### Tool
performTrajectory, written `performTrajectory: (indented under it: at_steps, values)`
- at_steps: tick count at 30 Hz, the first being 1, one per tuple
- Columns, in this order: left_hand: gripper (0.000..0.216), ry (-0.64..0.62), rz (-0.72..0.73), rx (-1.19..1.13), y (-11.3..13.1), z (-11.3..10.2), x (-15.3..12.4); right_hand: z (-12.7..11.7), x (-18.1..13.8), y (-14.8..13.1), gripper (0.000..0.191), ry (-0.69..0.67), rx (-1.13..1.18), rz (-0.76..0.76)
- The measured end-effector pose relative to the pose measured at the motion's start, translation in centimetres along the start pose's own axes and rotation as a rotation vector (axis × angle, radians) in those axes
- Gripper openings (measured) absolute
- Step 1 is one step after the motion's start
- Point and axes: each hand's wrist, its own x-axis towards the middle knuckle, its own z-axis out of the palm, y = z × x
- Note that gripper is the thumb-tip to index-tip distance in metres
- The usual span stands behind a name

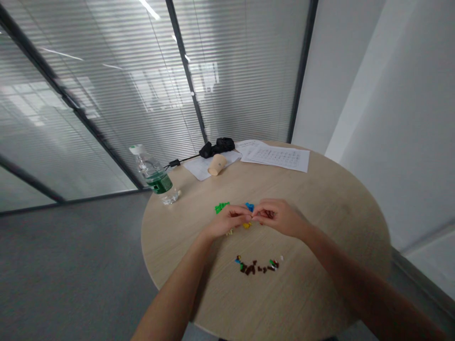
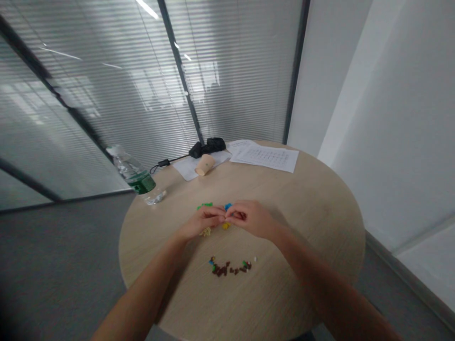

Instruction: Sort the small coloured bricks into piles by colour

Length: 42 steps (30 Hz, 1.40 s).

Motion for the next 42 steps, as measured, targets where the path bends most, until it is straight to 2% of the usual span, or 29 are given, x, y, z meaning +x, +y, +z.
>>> performTrajectory:
  at_steps: [4, 7, 9, 12, 14, 16, 19, 25, 31, 36, 42]
  values:
    - [0.032, 0.012, 0.059, -0.01, -0.3, 0.1, 0.2, 0.1, 0.0, 0.2, 0.016, 0.008, -0.019, -0.065]
    - [0.028, 0.054, 0.043, 0.07, -0.2, -0.3, 0.2, 0.2, -0.1, 0.4, 0.013, 0.014, -0.021, -0.064]
    - [0.025, 0.146, 0.001, 0.245, -0.1, -1.2, -0.1, 0.2, -0.1, 0.5, 0.013, 0.025, -0.01, -0.047]
    - [0.02, 0.355, -0.125, 0.69, -0.3, -3.3, -0.9, 0.1, -0.1, 0.6, 0.014, 0.027, -0.009, -0.022]
    - [0.019, 0.422, -0.252, 0.897, -0.7, -4.5, -1.3, 0.1, -0.1, 0.7, 0.014, 0.002, -0.02, -0.006]
    - [0.02, 0.443, -0.358, 0.99, -1.0, -5.1, -1.5, 0.1, -0.2, 0.8, 0.012, -0.03, -0.032, 0.006]
    - [0.021, 0.401, -0.423, 1.024, -1.0, -4.9, -1.4, 0.2, -0.2, 0.8, 0.011, -0.063, -0.059, 0.009]
    - [0.023, 0.336, -0.423, 1.068, -0.6, -3.9, -1.1, 0.1, -0.1, 0.6, 0.01, -0.124, -0.107, 0.047]
    - [0.025, 0.422, -0.383, 1.031, -0.9, -3.9, -1.0, 0.0, -0.1, 0.0, 0.011, -0.257, -0.091, 0.019]
    - [0.025, 0.461, -0.301, 0.944, -0.5, -3.4, -0.7, 1.5, -0.6, -1.0, 0.011, -0.407, -0.027, -0.051]
    - [0.022, 0.434, -0.231, 0.921, -1.2, -2.2, -0.3, 3.8, -1.0, -1.7, 0.022, -0.478, -0.076, -0.148]
